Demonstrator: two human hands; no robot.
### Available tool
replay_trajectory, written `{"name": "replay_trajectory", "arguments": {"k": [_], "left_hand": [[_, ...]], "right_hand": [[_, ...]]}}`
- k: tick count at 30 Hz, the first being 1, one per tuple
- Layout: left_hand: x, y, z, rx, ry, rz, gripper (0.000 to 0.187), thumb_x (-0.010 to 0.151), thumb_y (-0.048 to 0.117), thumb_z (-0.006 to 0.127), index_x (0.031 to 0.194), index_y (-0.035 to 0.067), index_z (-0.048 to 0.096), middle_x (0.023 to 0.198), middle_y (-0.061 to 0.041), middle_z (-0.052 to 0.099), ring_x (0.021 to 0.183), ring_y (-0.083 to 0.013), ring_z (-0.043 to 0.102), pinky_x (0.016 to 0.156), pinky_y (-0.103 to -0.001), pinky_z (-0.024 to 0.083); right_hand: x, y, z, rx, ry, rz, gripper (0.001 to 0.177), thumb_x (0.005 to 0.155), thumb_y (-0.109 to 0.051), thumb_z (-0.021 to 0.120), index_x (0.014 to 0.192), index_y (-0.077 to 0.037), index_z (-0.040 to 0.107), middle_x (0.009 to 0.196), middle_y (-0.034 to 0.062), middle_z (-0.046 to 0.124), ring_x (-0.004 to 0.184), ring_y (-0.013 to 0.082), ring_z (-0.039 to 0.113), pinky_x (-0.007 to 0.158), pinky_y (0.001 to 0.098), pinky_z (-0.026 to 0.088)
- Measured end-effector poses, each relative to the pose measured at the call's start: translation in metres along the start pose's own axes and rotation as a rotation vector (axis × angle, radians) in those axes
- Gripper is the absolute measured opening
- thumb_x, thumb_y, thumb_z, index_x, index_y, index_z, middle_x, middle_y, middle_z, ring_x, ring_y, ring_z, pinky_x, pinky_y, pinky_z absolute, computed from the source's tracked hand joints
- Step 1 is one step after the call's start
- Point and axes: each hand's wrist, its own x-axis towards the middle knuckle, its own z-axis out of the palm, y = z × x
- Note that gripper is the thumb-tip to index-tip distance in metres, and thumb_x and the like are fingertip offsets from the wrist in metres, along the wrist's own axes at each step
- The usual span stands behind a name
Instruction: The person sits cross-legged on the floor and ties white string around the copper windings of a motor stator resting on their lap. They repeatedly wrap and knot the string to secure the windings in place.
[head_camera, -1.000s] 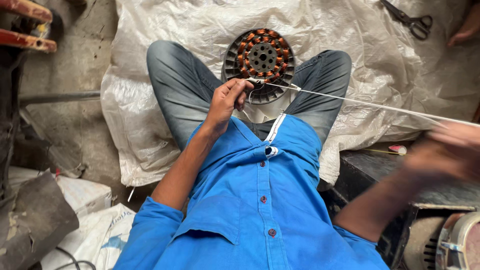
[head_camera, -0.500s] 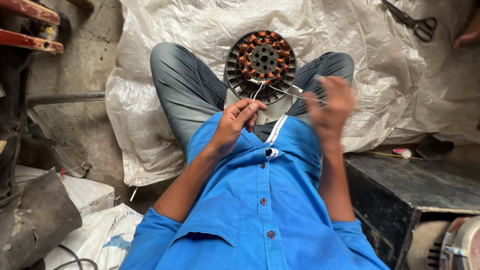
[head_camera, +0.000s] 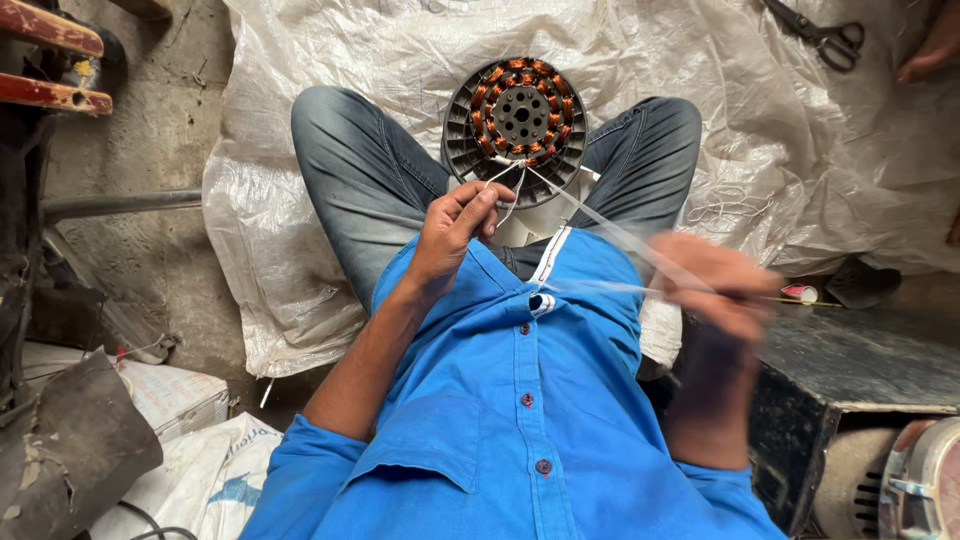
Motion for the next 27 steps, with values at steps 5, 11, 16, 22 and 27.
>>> {"name": "replay_trajectory", "arguments": {"k": [5,11,16,22,27], "left_hand": [[0.0,0.003,0.003,0.01,0.007,0.002,0.033,0.108,0.032,0.057,0.115,0.003,0.072,0.072,0.005,0.051,0.069,-0.0041,0.047,0.067,-0.022,0.043],[0.0,0.0,0.013,-0.059,-0.045,0.014,0.035,0.111,0.03,0.052,0.119,0.001,0.07,0.075,0.003,0.054,0.071,-0.0055,0.05,0.069,-0.023,0.044],[0.009,-0.003,0.021,-0.254,-0.018,-0.055,0.034,0.112,0.028,0.051,0.12,-0.001,0.067,0.079,0.0,0.06,0.074,-0.0082,0.059,0.074,-0.026,0.054],[0.013,0.004,0.024,-0.348,-0.003,-0.076,0.033,0.112,0.028,0.052,0.119,-0.001,0.065,0.084,-0.002,0.065,0.078,-0.0107,0.065,0.078,-0.028,0.057],[0.031,0.021,0.012,-0.241,-0.023,-0.027,0.034,0.11,0.029,0.052,0.12,0.0,0.066,0.084,-0.003,0.066,0.08,-0.0123,0.067,0.079,-0.029,0.057]], "right_hand": [[-0.048,-0.048,-0.069,-0.331,0.617,0.043,0.013,0.101,-0.015,0.07,0.106,-0.003,0.07,0.102,0.0126,0.068,0.097,0.0279,0.066,0.092,0.0419,0.05],[-0.025,-0.045,-0.07,-1.344,0.919,0.175,0.018,0.103,-0.016,0.072,0.115,-0.003,0.07,0.113,0.013,0.069,0.108,0.0299,0.066,0.101,0.044,0.049],[0.04,0.028,0.043,-0.932,0.337,0.059,0.026,0.099,-0.011,0.082,0.122,-0.006,0.072,0.118,0.0104,0.07,0.111,0.0295,0.065,0.102,0.0412,0.051],[0.084,0.073,0.098,-1.022,0.052,-0.104,0.032,0.084,-0.006,0.079,0.115,-0.005,0.072,0.117,0.0077,0.071,0.108,0.0279,0.067,0.096,0.0419,0.052],[0.085,0.08,0.091,-0.9,0.104,-0.088,0.022,0.087,-0.001,0.079,0.107,-0.005,0.072,0.111,0.0067,0.074,0.103,0.026,0.07,0.092,0.0388,0.054]]}}
